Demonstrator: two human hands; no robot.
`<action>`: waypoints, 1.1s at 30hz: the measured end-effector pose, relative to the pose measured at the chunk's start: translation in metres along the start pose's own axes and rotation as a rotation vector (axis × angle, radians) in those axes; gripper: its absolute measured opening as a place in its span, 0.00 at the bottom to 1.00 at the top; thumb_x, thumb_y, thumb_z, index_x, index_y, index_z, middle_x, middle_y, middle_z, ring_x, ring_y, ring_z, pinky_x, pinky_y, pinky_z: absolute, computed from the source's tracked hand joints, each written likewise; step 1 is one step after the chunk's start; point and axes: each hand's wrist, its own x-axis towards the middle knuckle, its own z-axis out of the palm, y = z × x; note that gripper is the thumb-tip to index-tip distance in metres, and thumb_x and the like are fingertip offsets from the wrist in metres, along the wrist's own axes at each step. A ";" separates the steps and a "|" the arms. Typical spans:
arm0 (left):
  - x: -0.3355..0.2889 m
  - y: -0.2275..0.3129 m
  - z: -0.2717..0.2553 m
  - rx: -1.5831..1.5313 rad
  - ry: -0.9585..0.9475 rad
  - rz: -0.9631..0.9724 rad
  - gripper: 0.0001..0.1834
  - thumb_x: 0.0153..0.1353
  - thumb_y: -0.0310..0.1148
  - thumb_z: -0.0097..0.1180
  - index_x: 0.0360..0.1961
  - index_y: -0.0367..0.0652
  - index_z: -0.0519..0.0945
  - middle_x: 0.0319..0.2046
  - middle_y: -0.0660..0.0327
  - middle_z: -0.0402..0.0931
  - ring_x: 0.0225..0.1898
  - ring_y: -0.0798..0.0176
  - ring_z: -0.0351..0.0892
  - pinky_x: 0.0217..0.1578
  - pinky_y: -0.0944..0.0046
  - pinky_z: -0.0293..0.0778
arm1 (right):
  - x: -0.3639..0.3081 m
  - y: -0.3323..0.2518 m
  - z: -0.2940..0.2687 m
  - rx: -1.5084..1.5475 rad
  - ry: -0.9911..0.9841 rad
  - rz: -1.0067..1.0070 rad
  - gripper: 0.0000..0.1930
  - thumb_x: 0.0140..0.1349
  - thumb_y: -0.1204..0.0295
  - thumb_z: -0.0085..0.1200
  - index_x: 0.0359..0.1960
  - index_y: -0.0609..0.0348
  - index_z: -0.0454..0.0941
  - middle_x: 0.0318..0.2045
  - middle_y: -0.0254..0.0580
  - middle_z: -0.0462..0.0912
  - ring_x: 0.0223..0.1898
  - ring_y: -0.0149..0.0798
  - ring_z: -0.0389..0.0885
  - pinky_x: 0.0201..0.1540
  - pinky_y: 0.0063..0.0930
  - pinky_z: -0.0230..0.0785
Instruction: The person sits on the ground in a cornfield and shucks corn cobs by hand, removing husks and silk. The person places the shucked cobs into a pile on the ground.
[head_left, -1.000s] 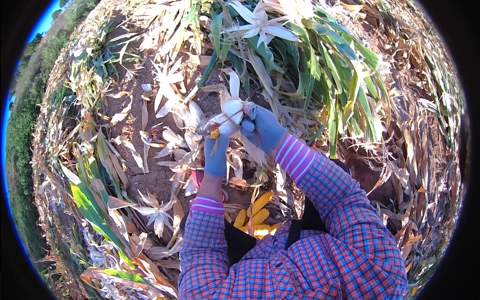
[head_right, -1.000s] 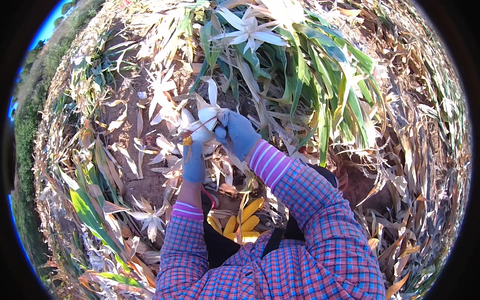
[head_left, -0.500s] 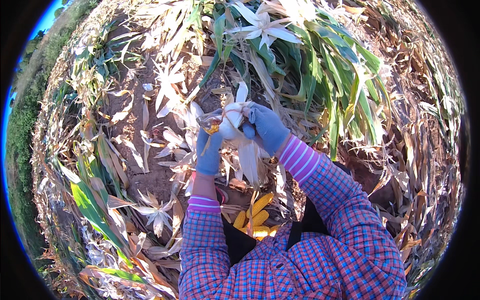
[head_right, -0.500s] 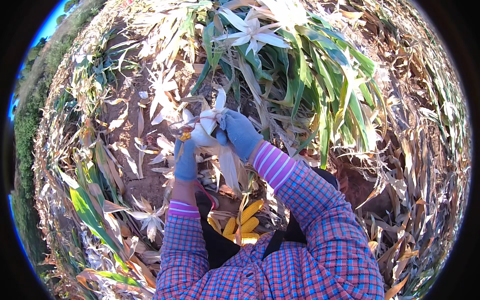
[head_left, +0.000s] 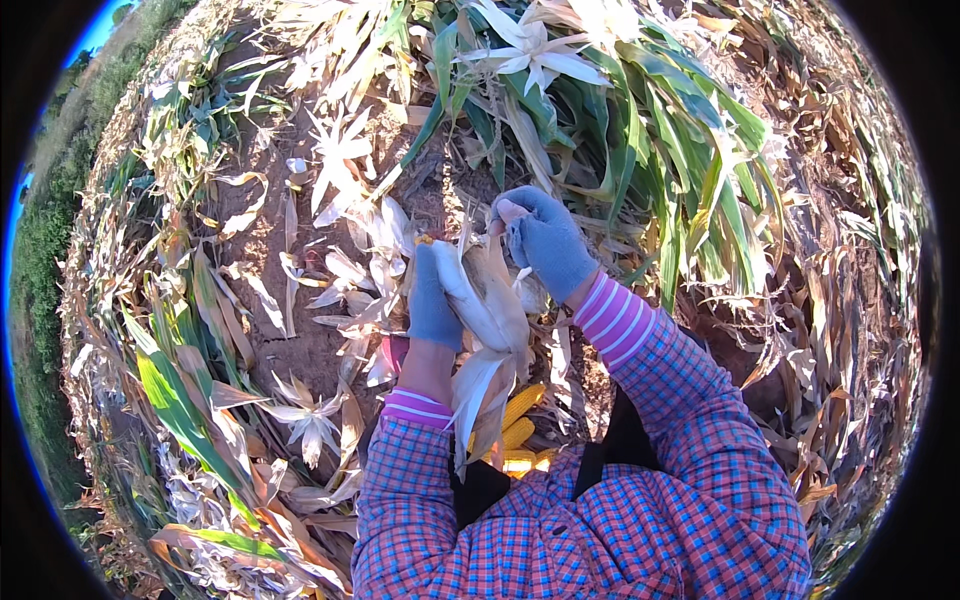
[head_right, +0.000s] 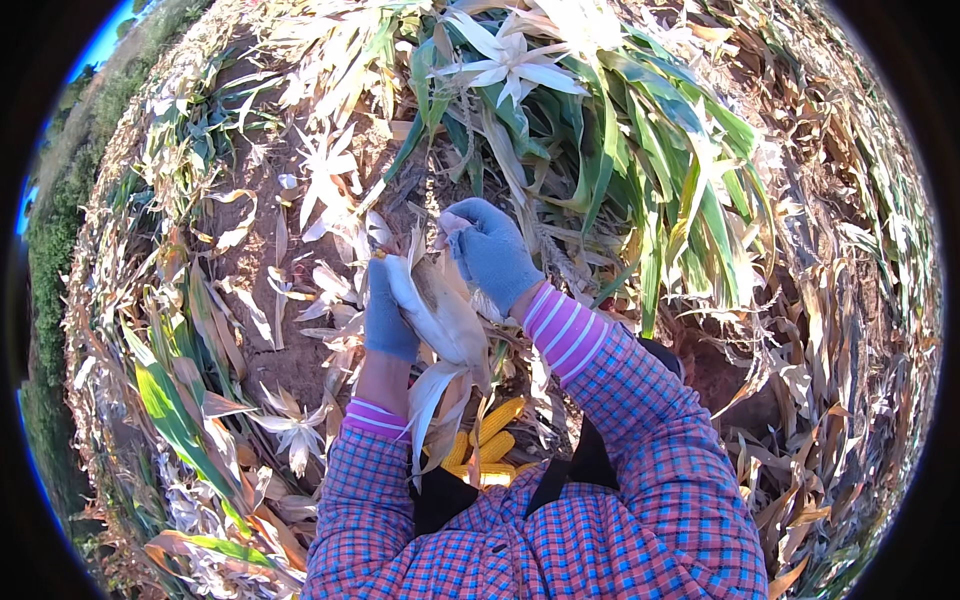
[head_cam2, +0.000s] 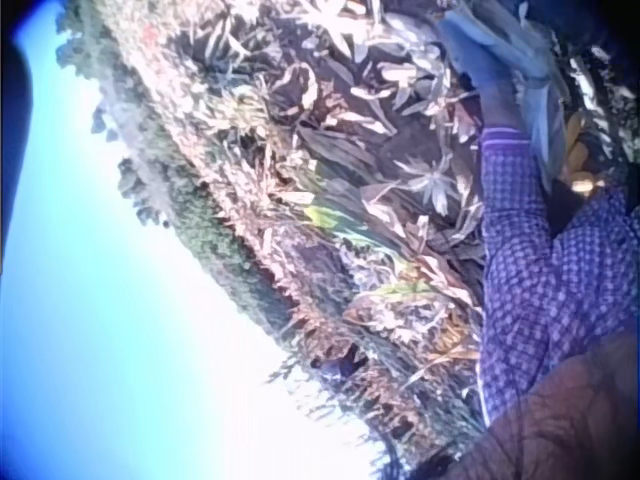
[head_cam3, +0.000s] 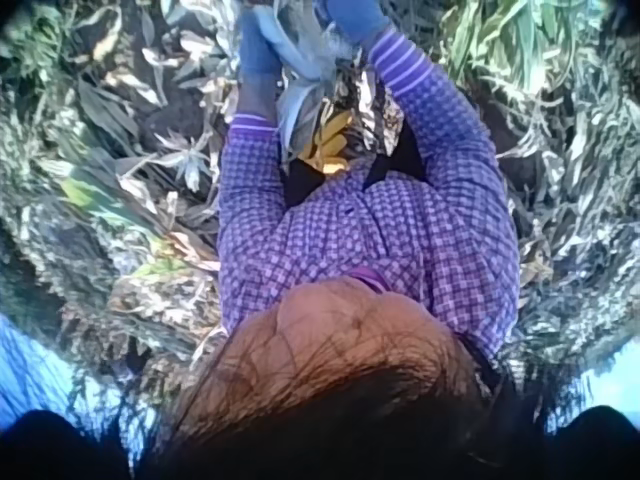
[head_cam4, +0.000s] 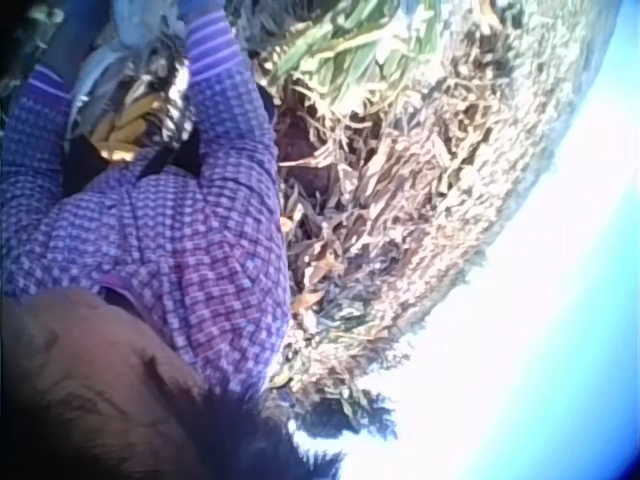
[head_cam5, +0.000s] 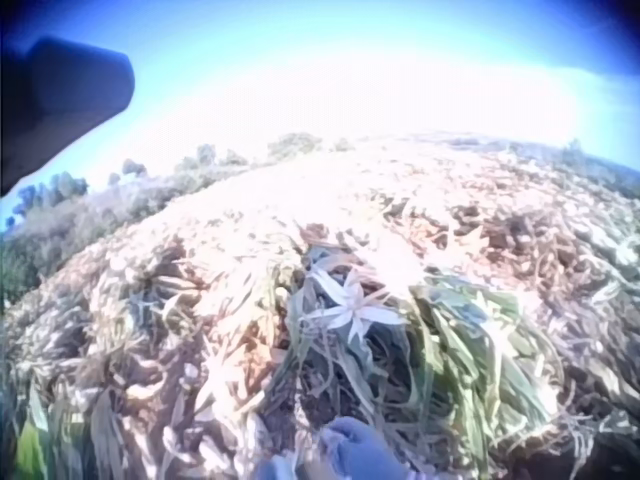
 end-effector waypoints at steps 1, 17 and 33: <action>0.001 -0.002 -0.001 0.000 -0.001 -0.009 0.22 0.69 0.50 0.50 0.52 0.44 0.74 0.43 0.64 0.75 0.44 0.69 0.75 0.47 0.67 0.73 | 0.002 -0.001 -0.004 -0.033 0.025 -0.085 0.10 0.71 0.67 0.47 0.39 0.60 0.76 0.30 0.32 0.78 0.29 0.23 0.73 0.33 0.17 0.67; 0.013 -0.010 -0.011 -0.196 -0.082 -0.154 0.20 0.70 0.49 0.46 0.52 0.45 0.71 0.44 0.59 0.77 0.43 0.61 0.80 0.43 0.63 0.80 | -0.018 0.012 0.022 -0.785 -0.247 -0.217 0.26 0.56 0.66 0.58 0.58 0.51 0.70 0.26 0.47 0.80 0.30 0.47 0.81 0.36 0.36 0.73; 0.003 0.005 -0.008 -0.024 -0.142 -0.044 0.21 0.71 0.48 0.44 0.53 0.44 0.72 0.45 0.58 0.77 0.44 0.62 0.80 0.45 0.63 0.79 | -0.022 0.012 0.029 -0.557 -0.190 -0.185 0.22 0.56 0.75 0.60 0.54 0.54 0.72 0.21 0.38 0.76 0.22 0.28 0.75 0.27 0.26 0.69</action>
